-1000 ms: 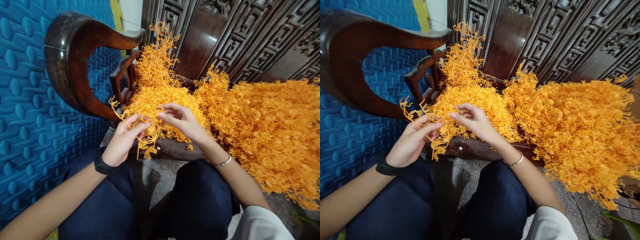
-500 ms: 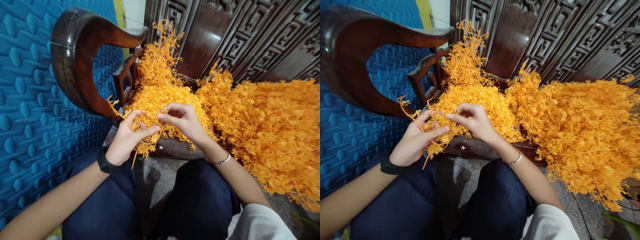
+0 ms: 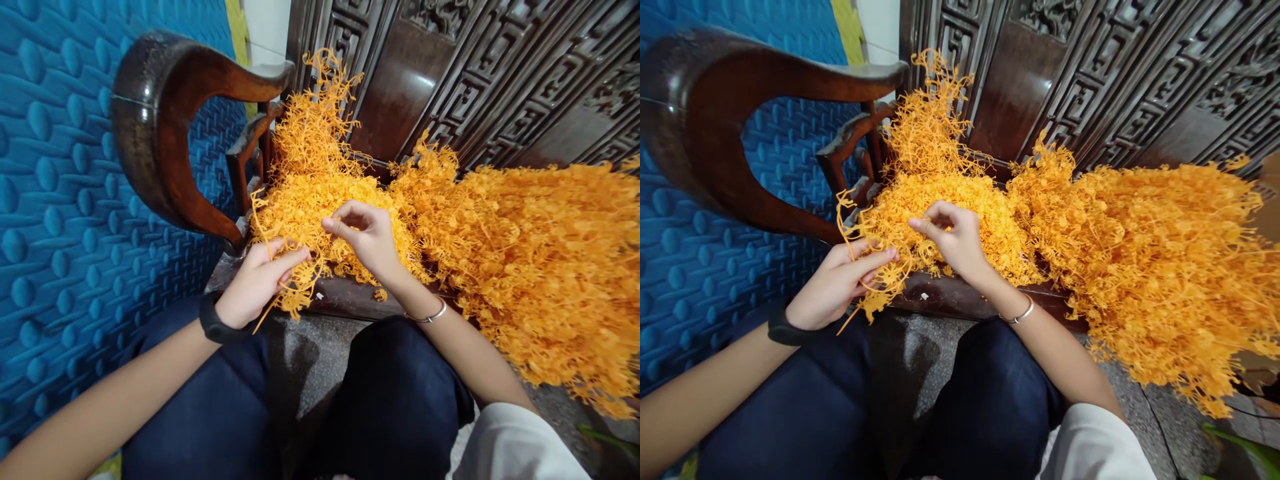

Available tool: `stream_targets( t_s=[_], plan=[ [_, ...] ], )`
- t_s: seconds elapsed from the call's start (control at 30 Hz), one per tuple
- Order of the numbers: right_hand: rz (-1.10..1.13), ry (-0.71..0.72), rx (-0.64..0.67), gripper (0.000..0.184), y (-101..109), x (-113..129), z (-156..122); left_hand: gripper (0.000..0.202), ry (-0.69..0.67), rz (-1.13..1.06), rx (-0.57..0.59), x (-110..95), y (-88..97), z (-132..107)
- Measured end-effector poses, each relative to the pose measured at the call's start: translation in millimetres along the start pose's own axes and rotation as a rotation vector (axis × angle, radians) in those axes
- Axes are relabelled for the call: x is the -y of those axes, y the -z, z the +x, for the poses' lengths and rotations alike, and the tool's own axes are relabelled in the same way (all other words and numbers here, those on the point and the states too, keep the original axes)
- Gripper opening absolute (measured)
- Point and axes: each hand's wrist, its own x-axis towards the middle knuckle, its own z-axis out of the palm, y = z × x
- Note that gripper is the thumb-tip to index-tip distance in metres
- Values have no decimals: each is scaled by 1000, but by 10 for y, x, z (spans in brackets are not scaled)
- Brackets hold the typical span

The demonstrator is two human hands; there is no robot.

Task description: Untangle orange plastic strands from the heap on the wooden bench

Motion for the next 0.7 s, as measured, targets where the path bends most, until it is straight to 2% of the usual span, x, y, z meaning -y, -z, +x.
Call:
stream_targets(
  t_s=[0.1,0.2,0.33,0.4,0.47,0.5,0.6,0.7],
  plan=[
    [-44,54,-105,29,-8,-30,-6,26,-37,8,11,-20,-26,1],
    [-56,72,-187,22,-54,-19,-14,21,-60,-35,0,-43,-59,25],
    [-13,42,-257,22,-157,48,52,17,-99,-90,-22,-87,-104,83],
    [-29,62,-279,23,-126,69,149,17,-121,-114,-51,-93,-116,93],
    [-75,100,-367,24,25,53,285,17,-100,-127,-54,-75,-119,64],
    [-105,125,-451,25,140,28,360,18,-64,-127,-36,-60,-118,36],
    [-151,151,-659,24,516,-117,562,19,61,-97,82,-23,-117,-69],
    [-252,162,-608,21,706,-335,694,19,109,-35,142,-32,-130,-134]
  ],
)
